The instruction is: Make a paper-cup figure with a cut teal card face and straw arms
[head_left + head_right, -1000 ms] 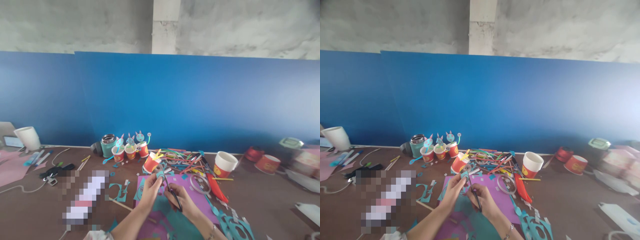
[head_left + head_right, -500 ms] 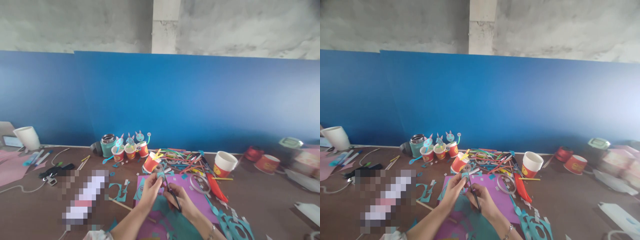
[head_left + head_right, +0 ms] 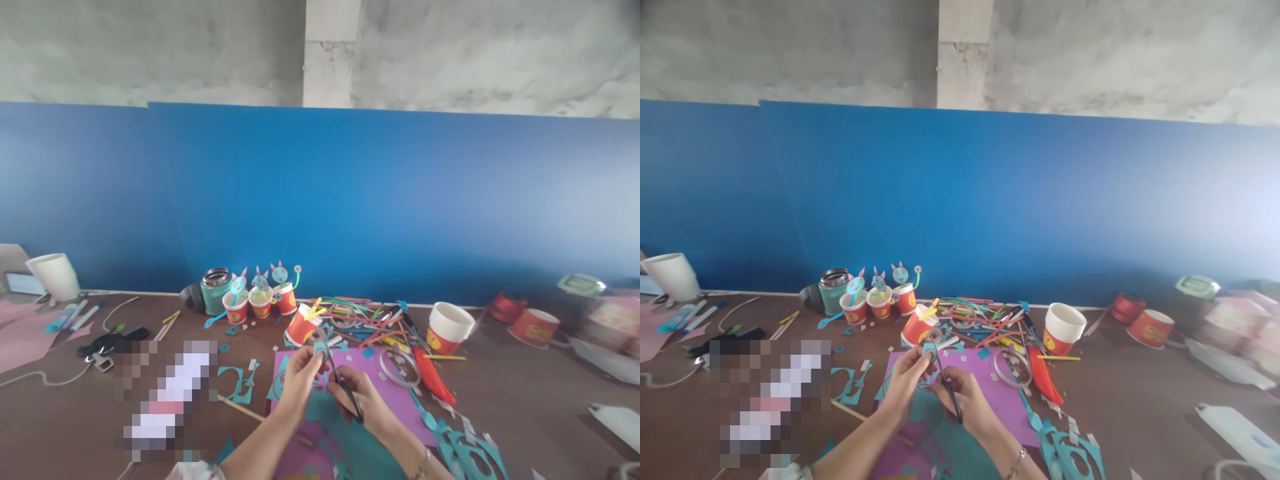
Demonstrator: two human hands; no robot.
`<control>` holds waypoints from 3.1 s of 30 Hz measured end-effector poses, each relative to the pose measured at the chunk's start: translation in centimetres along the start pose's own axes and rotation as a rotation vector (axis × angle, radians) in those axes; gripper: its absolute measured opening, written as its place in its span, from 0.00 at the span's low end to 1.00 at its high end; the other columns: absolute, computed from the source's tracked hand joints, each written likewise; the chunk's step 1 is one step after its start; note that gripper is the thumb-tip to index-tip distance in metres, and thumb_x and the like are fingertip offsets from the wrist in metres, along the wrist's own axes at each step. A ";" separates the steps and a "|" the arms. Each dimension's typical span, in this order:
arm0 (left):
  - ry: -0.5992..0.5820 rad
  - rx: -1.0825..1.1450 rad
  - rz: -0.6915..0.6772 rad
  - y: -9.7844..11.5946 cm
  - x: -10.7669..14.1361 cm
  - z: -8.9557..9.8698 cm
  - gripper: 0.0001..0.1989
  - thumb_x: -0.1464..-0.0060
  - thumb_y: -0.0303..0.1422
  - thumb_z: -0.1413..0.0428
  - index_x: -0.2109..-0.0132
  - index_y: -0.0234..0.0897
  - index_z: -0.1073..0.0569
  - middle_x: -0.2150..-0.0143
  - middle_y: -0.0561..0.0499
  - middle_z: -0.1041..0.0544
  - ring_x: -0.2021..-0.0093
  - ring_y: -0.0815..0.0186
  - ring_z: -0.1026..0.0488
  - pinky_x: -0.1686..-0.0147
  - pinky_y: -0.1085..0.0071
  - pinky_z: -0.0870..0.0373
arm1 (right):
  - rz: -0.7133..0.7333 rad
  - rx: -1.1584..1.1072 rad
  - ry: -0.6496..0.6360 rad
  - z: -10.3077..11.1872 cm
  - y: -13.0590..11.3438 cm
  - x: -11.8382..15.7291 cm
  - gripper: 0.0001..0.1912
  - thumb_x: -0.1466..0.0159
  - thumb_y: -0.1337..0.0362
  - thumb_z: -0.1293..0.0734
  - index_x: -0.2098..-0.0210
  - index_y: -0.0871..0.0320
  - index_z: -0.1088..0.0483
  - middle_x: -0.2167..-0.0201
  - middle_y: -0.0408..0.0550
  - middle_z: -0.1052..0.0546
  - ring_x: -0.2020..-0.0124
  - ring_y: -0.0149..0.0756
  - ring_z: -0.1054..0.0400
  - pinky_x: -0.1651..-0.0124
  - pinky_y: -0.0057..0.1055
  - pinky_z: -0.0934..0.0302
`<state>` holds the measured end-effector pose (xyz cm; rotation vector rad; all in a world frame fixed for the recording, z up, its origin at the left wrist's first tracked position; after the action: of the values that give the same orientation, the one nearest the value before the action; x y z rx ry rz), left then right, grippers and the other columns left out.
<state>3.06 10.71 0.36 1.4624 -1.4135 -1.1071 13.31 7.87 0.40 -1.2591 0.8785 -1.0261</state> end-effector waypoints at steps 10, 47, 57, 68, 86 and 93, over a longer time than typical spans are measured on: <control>-0.040 0.029 0.024 0.3 0.3 -0.7 0.19 0.60 0.46 0.38 0.77 0.35 0.31 0.82 0.55 0.31 0.79 0.71 0.37 0.75 0.75 0.43 | 0.006 -0.039 -0.007 -0.2 -0.2 0.1 0.18 0.47 0.51 0.31 0.74 0.59 0.35 0.89 0.35 0.35 0.88 0.24 0.45 0.84 0.21 0.51; -0.042 0.157 0.113 -1.1 0.1 -0.6 0.17 0.64 0.41 0.36 0.78 0.36 0.34 0.83 0.58 0.35 0.81 0.74 0.41 0.78 0.76 0.47 | -0.002 0.011 0.008 0.2 0.2 0.0 0.19 0.48 0.49 0.31 0.75 0.58 0.36 0.91 0.33 0.41 0.89 0.23 0.50 0.85 0.22 0.54; -0.044 0.187 0.117 -1.4 0.2 -0.7 0.14 0.61 0.40 0.37 0.77 0.35 0.31 0.80 0.55 0.28 0.79 0.72 0.36 0.77 0.76 0.44 | -0.027 0.012 -0.006 0.0 0.6 0.0 0.18 0.47 0.50 0.31 0.74 0.59 0.35 0.90 0.35 0.36 0.89 0.24 0.45 0.84 0.22 0.51; -0.056 0.244 0.136 -0.7 0.6 -1.2 0.12 0.62 0.35 0.36 0.78 0.34 0.32 0.81 0.55 0.29 0.80 0.74 0.38 0.77 0.76 0.44 | 0.025 -0.001 -0.002 0.0 0.0 -0.1 0.20 0.48 0.48 0.31 0.76 0.58 0.37 0.91 0.33 0.42 0.89 0.22 0.51 0.85 0.22 0.55; -0.034 0.203 0.138 -1.7 0.2 -0.7 0.14 0.63 0.38 0.36 0.79 0.33 0.31 0.83 0.55 0.31 0.81 0.75 0.40 0.79 0.76 0.47 | 0.006 -0.033 -0.037 -0.2 0.5 0.0 0.19 0.48 0.50 0.30 0.73 0.60 0.35 0.88 0.37 0.34 0.87 0.24 0.44 0.84 0.21 0.50; -0.042 0.216 0.143 -1.4 0.3 -0.8 0.14 0.63 0.38 0.35 0.80 0.34 0.32 0.83 0.54 0.31 0.81 0.74 0.40 0.79 0.76 0.47 | 0.021 -0.028 -0.011 0.0 0.4 -0.1 0.19 0.48 0.50 0.30 0.75 0.58 0.36 0.91 0.33 0.40 0.89 0.23 0.49 0.86 0.21 0.54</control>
<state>4.26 10.51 -0.71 1.4666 -1.6831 -0.9235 13.35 7.97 -0.02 -1.2751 0.8986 -0.9924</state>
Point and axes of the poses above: each hand's wrist, its own x-axis away from the middle knuckle, its own z-axis out of the back of the hand, y = z × x, the point moved 10 cm from there along -x, towards the middle knuckle
